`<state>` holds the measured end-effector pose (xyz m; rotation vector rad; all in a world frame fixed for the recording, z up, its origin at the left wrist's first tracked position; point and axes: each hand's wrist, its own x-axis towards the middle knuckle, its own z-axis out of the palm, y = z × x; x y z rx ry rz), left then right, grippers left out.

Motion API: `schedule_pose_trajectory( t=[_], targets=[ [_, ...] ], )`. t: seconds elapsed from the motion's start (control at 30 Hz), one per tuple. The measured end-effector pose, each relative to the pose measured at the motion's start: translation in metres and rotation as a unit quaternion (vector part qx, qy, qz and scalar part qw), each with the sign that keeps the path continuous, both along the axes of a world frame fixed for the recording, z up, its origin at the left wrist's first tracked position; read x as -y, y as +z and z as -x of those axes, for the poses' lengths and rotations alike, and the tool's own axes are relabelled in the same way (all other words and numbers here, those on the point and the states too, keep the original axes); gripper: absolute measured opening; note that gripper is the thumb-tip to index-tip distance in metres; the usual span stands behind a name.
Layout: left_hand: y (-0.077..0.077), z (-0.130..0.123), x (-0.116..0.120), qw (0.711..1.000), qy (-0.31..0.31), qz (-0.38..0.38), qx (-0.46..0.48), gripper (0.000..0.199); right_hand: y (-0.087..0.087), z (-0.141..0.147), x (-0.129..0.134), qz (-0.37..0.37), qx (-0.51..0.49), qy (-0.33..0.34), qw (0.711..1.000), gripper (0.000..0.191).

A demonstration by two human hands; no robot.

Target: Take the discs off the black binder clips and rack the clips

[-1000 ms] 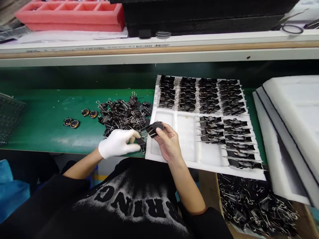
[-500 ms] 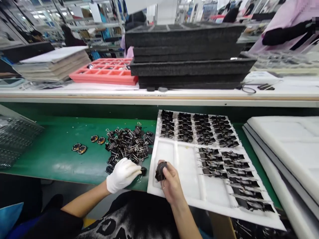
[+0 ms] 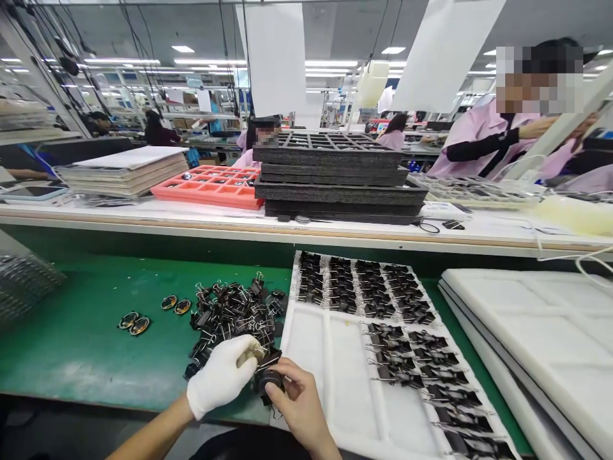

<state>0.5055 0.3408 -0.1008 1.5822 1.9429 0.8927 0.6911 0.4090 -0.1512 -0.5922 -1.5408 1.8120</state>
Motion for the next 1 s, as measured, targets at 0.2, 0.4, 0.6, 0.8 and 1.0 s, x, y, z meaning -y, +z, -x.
schedule_pose_trajectory(
  t=[0.2, 0.4, 0.6, 0.8, 1.0],
  targets=[
    [0.015, 0.006, 0.001, 0.992, -0.064, 0.078, -0.073, 0.027, 0.005, -0.01, -0.003, -0.025, 0.028, 0.024, 0.999, 0.018],
    [0.019, 0.009, -0.003, 0.982, -0.12, 0.138, -0.056, 0.036, 0.014, -0.016, -0.006, -0.033, 0.033, 0.053, 0.997, 0.015],
    [0.014, 0.006, -0.005, 0.971, -0.129, 0.097, -0.176, 0.045, 0.016, -0.023, -0.012, -0.006, 0.044, 0.087, 0.995, 0.017],
    [0.011, 0.009, -0.007, 0.971, -0.144, 0.131, -0.137, 0.046, 0.017, -0.033, -0.021, 0.018, 0.04, 0.086, 0.995, 0.024],
    [0.016, 0.021, -0.009, 0.974, -0.134, 0.178, -0.032, 0.044, 0.025, -0.039, -0.029, 0.064, 0.034, 0.024, 0.997, 0.033]
  ],
)
